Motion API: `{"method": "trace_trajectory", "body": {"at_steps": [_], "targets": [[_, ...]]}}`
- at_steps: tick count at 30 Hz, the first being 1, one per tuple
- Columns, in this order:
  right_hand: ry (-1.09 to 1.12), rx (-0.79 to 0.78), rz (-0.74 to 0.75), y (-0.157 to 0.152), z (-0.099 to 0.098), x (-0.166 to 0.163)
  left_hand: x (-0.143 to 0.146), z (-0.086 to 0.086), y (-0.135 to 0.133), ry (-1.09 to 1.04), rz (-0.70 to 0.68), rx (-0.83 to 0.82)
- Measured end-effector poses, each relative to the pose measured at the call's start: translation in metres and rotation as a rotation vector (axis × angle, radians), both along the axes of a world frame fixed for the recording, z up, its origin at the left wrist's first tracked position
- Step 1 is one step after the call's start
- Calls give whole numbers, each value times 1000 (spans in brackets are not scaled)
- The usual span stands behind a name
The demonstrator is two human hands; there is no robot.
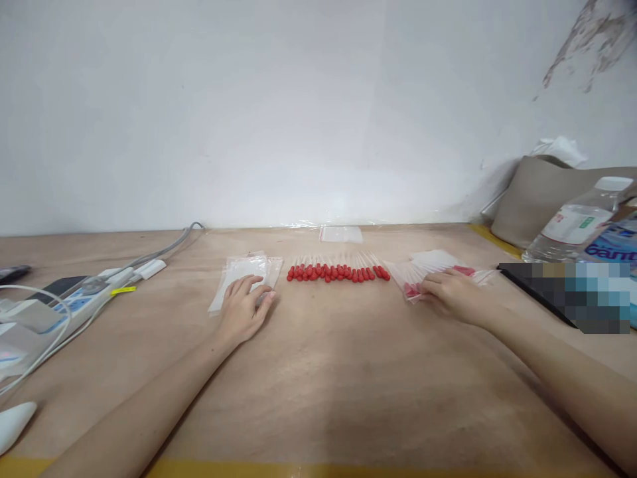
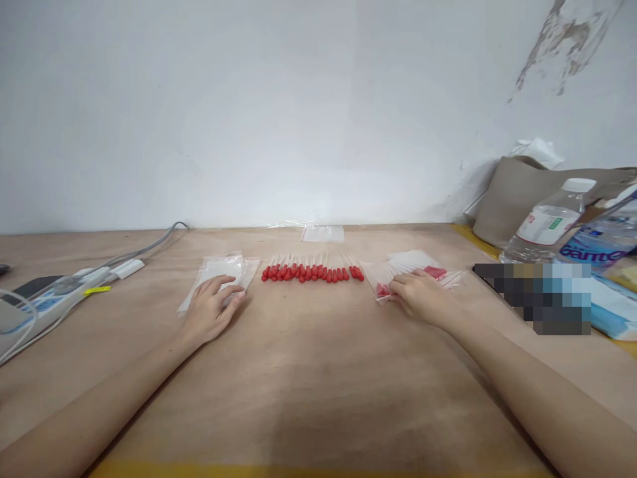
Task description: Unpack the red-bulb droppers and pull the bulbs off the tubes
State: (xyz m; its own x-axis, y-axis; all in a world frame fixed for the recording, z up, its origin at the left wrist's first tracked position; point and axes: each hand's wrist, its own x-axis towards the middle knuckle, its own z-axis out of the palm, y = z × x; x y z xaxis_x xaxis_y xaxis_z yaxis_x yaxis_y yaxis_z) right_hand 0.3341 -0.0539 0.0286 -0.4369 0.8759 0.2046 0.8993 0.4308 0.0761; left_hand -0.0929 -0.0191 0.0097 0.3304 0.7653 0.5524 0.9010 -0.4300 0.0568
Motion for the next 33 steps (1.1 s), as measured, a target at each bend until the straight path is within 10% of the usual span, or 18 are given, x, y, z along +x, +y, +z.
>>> {"method": "trace_trajectory", "body": {"at_steps": [9,18,22,33], "targets": [[894,-194,-59,-40,76,-27,16,7,-12,-156,-128,-42],[1647,-884,-126,-1,-6,-158,41,15,-37,-400,-271,-268],[1566,-1105,-119,7,-13,-174,52,16,-43,-363,-370,-273],[677,-92,485,4,-31,-141,68,11,-21,-200,-569,-374]]}}
